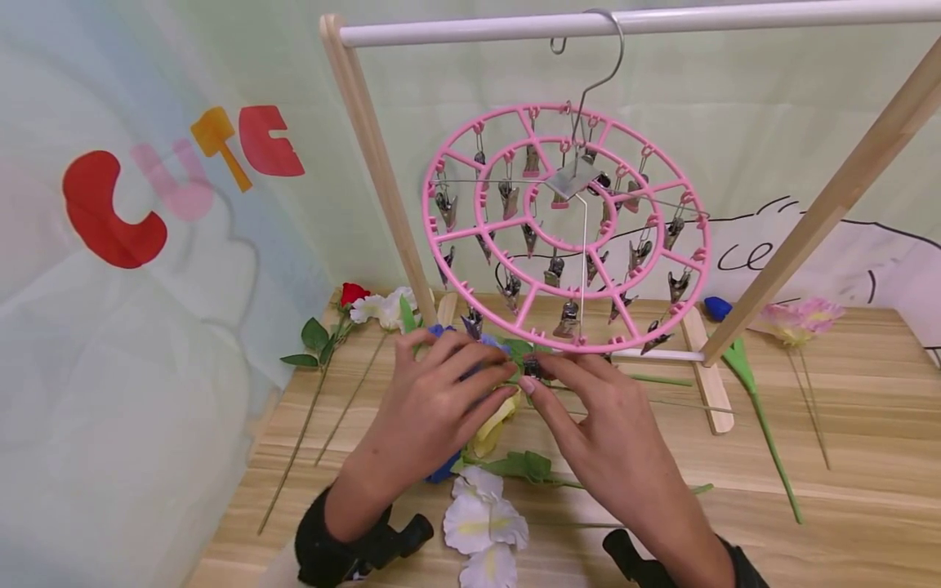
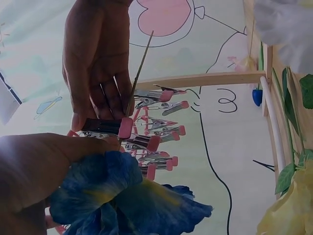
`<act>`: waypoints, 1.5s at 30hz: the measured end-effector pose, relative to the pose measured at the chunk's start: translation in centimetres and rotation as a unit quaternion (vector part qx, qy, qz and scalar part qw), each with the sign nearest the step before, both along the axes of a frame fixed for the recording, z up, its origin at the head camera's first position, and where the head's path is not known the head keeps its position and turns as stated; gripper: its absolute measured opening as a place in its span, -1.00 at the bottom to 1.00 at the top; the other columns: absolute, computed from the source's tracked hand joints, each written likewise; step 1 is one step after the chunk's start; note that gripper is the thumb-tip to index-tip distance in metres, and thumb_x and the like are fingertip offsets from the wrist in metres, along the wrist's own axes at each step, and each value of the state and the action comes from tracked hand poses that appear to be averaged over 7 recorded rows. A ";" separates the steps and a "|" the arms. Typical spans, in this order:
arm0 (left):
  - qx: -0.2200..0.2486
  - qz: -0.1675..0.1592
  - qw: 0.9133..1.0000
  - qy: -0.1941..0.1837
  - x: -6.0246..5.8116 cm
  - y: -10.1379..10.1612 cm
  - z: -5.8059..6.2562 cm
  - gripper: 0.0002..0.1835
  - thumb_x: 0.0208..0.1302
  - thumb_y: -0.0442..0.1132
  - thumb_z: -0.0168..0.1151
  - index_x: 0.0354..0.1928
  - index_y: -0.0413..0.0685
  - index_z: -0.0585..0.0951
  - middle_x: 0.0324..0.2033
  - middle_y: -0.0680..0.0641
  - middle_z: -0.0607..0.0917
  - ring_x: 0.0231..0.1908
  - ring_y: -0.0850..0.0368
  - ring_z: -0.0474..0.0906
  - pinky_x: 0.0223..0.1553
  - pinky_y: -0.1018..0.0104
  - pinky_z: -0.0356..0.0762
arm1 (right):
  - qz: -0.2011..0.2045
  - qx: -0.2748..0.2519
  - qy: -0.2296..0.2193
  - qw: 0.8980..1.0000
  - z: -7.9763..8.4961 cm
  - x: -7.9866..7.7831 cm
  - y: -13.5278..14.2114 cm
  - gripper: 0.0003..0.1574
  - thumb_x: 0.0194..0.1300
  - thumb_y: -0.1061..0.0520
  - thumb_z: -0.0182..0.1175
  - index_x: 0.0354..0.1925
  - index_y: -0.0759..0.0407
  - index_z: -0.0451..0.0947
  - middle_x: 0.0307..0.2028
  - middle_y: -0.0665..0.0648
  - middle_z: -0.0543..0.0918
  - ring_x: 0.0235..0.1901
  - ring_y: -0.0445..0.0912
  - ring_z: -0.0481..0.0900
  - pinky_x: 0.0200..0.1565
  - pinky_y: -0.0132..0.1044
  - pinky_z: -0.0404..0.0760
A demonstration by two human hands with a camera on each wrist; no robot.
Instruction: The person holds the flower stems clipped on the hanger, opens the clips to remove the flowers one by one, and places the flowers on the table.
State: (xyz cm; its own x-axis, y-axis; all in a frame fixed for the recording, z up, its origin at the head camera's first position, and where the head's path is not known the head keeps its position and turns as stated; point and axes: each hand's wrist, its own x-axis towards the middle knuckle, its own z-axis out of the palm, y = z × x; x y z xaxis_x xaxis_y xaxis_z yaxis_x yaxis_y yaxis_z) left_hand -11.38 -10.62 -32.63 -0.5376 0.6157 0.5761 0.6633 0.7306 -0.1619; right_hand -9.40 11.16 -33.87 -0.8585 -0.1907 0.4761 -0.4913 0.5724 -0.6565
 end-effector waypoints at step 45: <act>-0.048 0.019 0.999 0.008 0.2 0.5 -0.3 -0.90 0.45 -0.11 0.41 -0.13 0.19 0.86 -0.10 0.25 0.83 0.05 0.20 0.61 0.22 -0.02 0.29 | -0.028 -0.063 0.115 0.991 -0.9 -0.7 -1.0 -0.76 0.27 0.34 0.49 -0.11 0.14 0.75 -0.20 -0.01 0.84 -0.26 -0.08 0.83 -0.08 -0.57 0.59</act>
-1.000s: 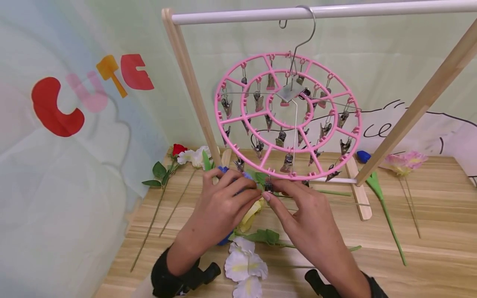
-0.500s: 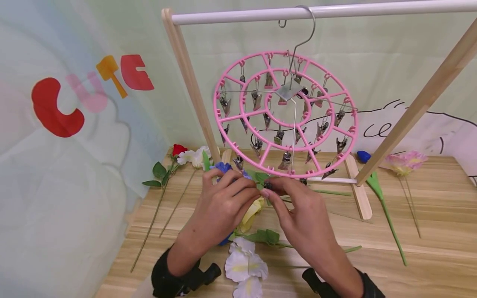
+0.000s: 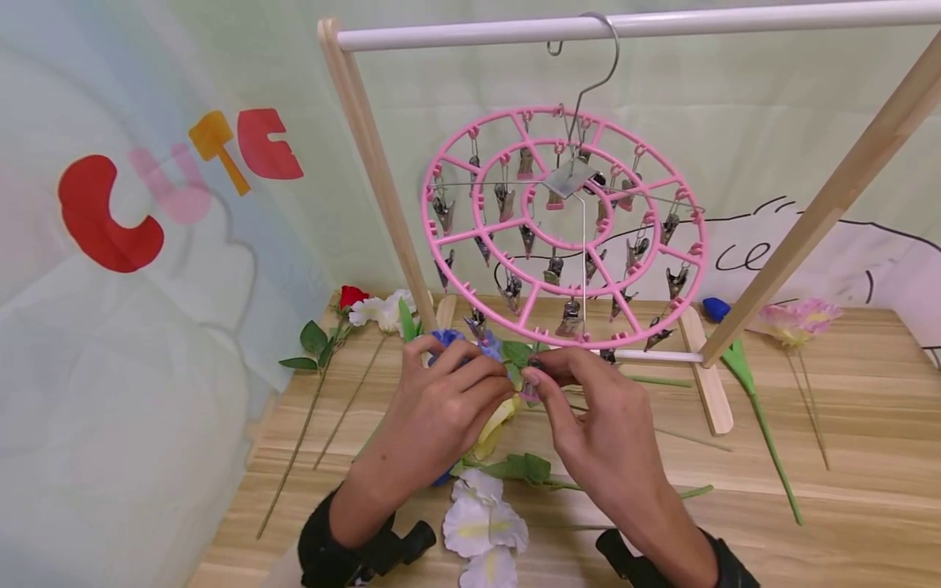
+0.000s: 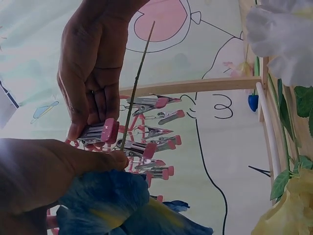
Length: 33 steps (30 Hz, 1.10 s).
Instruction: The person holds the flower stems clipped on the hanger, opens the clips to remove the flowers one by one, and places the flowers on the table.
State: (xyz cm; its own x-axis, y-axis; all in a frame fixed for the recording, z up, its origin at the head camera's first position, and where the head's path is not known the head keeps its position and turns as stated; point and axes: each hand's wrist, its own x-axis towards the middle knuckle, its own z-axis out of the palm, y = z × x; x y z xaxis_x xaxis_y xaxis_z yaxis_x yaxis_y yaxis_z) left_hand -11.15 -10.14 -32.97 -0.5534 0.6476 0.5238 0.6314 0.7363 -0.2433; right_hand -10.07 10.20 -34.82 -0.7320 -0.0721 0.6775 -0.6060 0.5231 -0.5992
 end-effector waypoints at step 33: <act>-0.035 0.001 0.999 -0.030 0.2 -0.2 0.0 -0.88 0.49 -0.11 0.36 -0.17 0.15 0.84 -0.09 0.19 0.81 0.00 0.17 0.57 0.26 -0.04 0.25 | 0.037 -0.001 -0.116 0.993 0.3 0.3 -0.5 -0.69 0.47 0.14 0.38 0.14 0.15 0.70 0.01 0.09 0.80 -0.03 -0.04 0.81 0.01 -0.17 0.74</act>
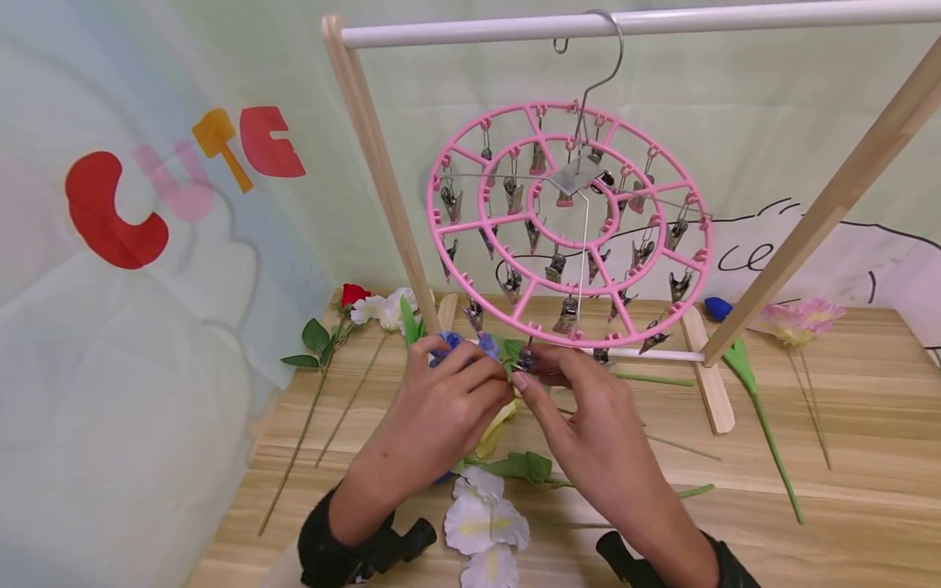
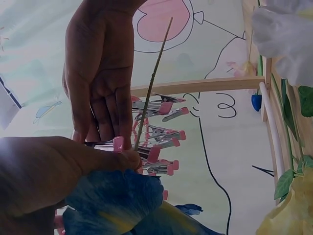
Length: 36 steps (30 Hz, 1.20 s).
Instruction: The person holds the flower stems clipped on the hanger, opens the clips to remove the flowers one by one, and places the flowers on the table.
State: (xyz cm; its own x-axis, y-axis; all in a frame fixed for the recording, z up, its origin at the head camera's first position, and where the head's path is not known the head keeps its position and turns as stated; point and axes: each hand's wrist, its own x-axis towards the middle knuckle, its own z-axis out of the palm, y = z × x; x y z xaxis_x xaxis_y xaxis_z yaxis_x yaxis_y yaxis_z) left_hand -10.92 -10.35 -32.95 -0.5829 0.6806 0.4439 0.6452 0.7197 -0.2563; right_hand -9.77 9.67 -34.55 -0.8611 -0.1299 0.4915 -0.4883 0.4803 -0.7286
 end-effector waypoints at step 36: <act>0.003 -0.010 1.000 -0.003 1.5 0.5 0.6 -0.90 0.47 -0.12 0.37 -0.20 0.22 0.84 -0.12 0.22 0.79 0.03 0.21 0.58 0.22 0.00 0.23 | 0.025 0.135 -0.003 0.991 1.1 2.2 1.6 -0.66 0.36 0.11 0.48 0.09 -0.07 0.76 0.03 -0.08 0.76 -0.05 -0.12 0.75 -0.19 -0.19 0.72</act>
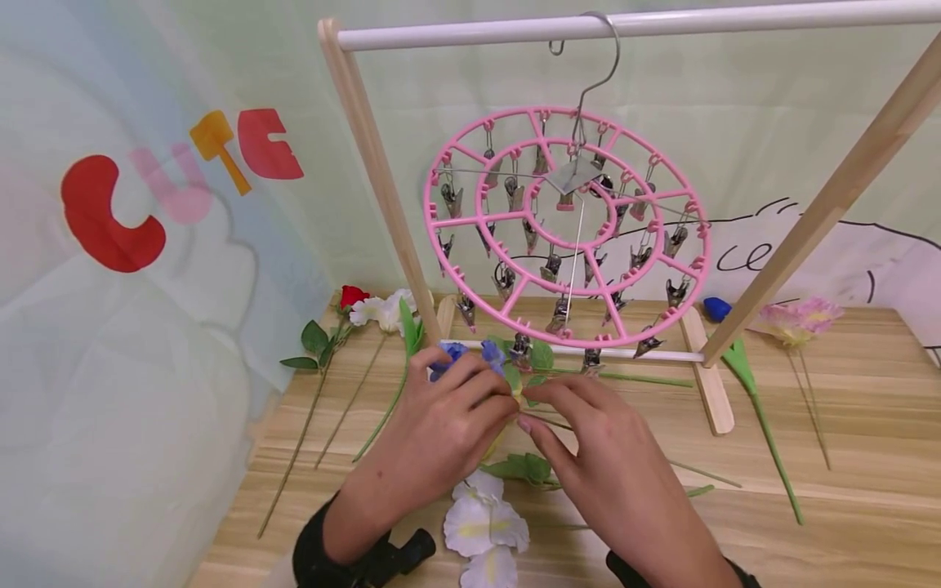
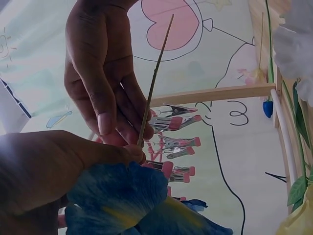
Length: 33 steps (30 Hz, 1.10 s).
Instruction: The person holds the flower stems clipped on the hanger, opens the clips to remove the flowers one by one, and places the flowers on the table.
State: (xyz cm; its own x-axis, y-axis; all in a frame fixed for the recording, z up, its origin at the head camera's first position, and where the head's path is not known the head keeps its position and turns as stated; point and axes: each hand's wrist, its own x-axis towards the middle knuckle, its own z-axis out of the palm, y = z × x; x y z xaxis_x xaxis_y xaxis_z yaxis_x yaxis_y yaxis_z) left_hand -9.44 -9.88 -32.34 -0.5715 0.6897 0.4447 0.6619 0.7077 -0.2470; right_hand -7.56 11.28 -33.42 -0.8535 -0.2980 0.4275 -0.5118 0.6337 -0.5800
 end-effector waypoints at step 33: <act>-0.006 -0.017 1.000 0.007 0.9 1.0 -0.4 -0.87 0.51 -0.12 0.32 -0.18 0.24 0.83 -0.11 0.23 0.77 0.03 0.23 0.56 0.21 0.03 0.25 | -0.045 0.103 -0.017 0.993 -0.1 0.0 0.4 -0.84 0.23 0.10 0.58 -0.27 -0.16 0.80 -0.24 -0.13 0.78 -0.31 -0.24 0.65 -0.40 -0.34 0.53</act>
